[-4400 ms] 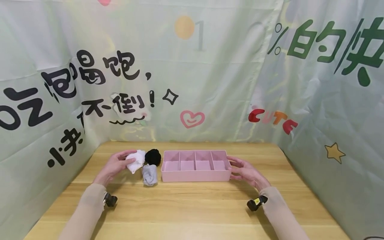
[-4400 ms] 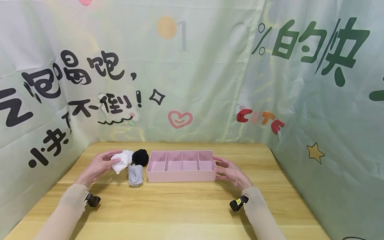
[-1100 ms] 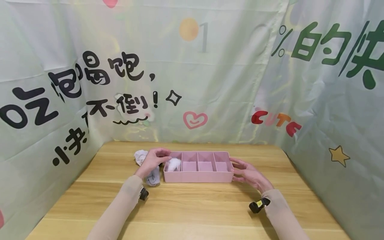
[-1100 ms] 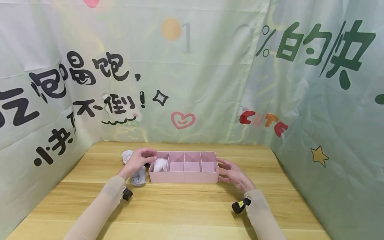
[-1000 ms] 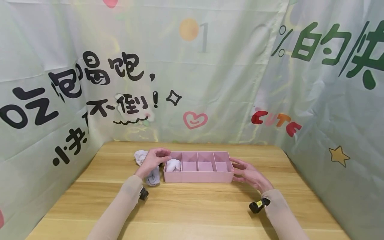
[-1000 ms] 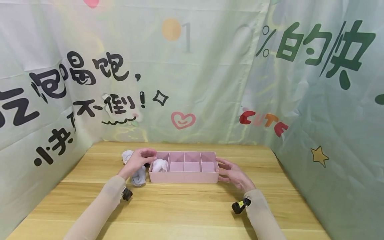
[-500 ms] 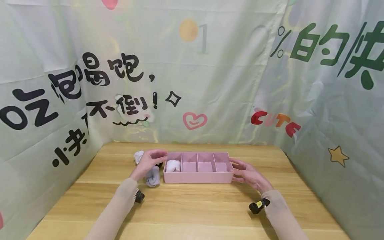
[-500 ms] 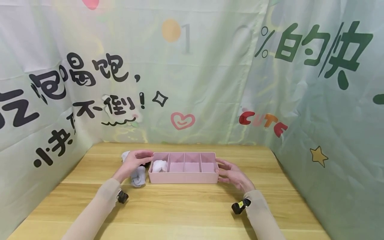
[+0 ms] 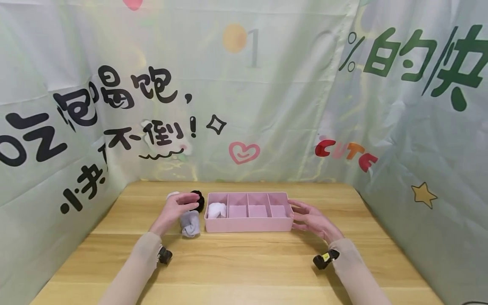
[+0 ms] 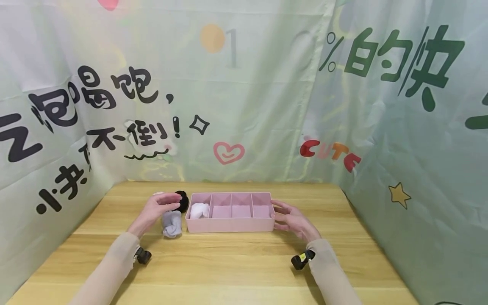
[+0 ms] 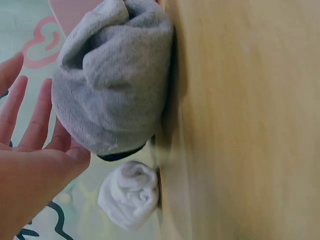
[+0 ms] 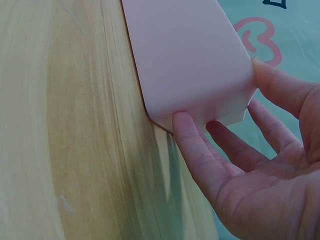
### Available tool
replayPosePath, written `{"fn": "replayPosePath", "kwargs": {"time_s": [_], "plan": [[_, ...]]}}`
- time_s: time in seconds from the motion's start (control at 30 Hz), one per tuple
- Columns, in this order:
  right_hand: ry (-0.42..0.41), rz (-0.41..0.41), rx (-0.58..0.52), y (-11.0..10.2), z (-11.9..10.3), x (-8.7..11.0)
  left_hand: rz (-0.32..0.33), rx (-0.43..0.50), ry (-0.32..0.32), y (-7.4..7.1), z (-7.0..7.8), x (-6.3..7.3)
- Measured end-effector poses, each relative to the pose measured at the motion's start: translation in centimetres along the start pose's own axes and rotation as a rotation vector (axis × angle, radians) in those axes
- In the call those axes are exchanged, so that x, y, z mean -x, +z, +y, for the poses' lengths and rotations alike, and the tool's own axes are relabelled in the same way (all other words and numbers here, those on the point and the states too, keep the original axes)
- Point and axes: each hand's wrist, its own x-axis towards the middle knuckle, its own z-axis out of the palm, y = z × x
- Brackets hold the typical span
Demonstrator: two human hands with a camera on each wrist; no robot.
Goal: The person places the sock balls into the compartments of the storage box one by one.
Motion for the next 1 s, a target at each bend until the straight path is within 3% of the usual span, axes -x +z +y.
{"fn": "replayPosePath", "kwargs": {"time_s": [0.2, 0.5, 0.63, 1.0], "plan": [[0.000, 0.007, -0.004, -0.2, -0.1, -0.2, -0.038, -0.042, 0.025, -1.0, 0.0, 0.4], [-0.008, 0.001, -0.003, -0.2, 0.4, -0.3, -0.082, -0.044, -0.045, -2.3, -0.8, 1.2], [-0.014, -0.009, -0.012, -0.2, 0.3, -0.3, -0.098, -0.087, -0.083, -2.7, -0.9, 1.6], [0.005, 0.012, -0.014, 0.0, 0.1, -0.2, -0.230, -0.061, -0.100, -2.9, -1.2, 2.3]]}}
